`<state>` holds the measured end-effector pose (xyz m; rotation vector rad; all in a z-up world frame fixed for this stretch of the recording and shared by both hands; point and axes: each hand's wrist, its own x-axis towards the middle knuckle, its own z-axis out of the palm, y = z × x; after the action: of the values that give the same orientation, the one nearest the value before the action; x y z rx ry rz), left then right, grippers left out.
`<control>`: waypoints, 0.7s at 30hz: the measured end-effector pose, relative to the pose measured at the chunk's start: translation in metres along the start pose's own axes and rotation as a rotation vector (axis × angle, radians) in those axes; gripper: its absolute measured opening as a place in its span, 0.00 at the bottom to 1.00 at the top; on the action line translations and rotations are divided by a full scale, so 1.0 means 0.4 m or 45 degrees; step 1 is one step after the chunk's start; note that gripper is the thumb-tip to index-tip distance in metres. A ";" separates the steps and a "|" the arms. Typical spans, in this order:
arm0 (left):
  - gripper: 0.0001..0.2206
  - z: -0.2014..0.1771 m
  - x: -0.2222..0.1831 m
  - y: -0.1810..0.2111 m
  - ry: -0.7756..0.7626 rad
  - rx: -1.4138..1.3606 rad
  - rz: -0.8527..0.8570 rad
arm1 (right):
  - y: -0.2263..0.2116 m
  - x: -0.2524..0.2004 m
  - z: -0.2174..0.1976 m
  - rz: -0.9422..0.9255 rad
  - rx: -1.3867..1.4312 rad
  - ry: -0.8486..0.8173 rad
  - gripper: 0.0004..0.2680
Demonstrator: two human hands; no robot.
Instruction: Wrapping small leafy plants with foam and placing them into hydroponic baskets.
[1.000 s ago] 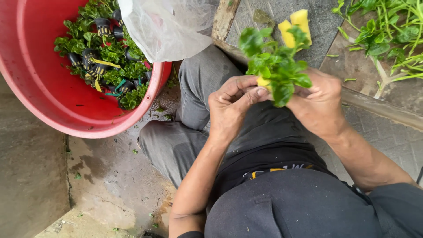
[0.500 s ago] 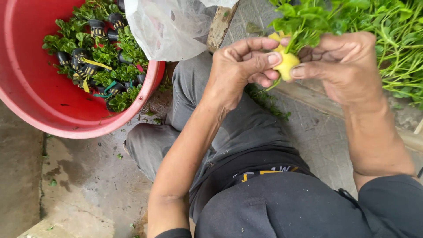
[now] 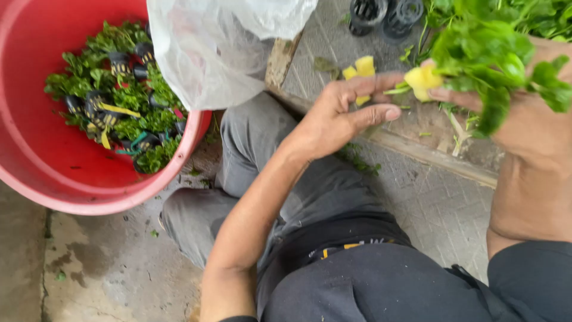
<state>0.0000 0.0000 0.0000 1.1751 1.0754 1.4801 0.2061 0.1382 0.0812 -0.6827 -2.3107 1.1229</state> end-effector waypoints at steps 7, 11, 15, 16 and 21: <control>0.12 -0.050 0.021 -0.027 0.269 0.644 -0.006 | 0.295 -0.033 -0.059 0.041 0.507 0.023 0.12; 0.25 -0.071 0.143 -0.047 0.611 1.264 0.348 | 0.251 -0.017 -0.085 0.132 0.579 0.074 0.09; 0.36 -0.095 0.244 -0.166 0.656 1.342 0.259 | 0.110 0.032 -0.068 -0.004 0.454 0.177 0.09; 0.32 -0.101 0.253 -0.197 0.628 1.255 0.117 | 0.052 0.042 -0.054 -0.011 0.486 0.245 0.09; 0.32 -0.024 0.087 -0.061 0.686 1.055 0.325 | 0.058 0.019 -0.088 -0.042 0.594 0.053 0.09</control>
<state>-0.0099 0.0376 -0.0196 1.5422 2.1048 1.6419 0.2268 0.1755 0.0834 -0.4793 -1.9113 1.5419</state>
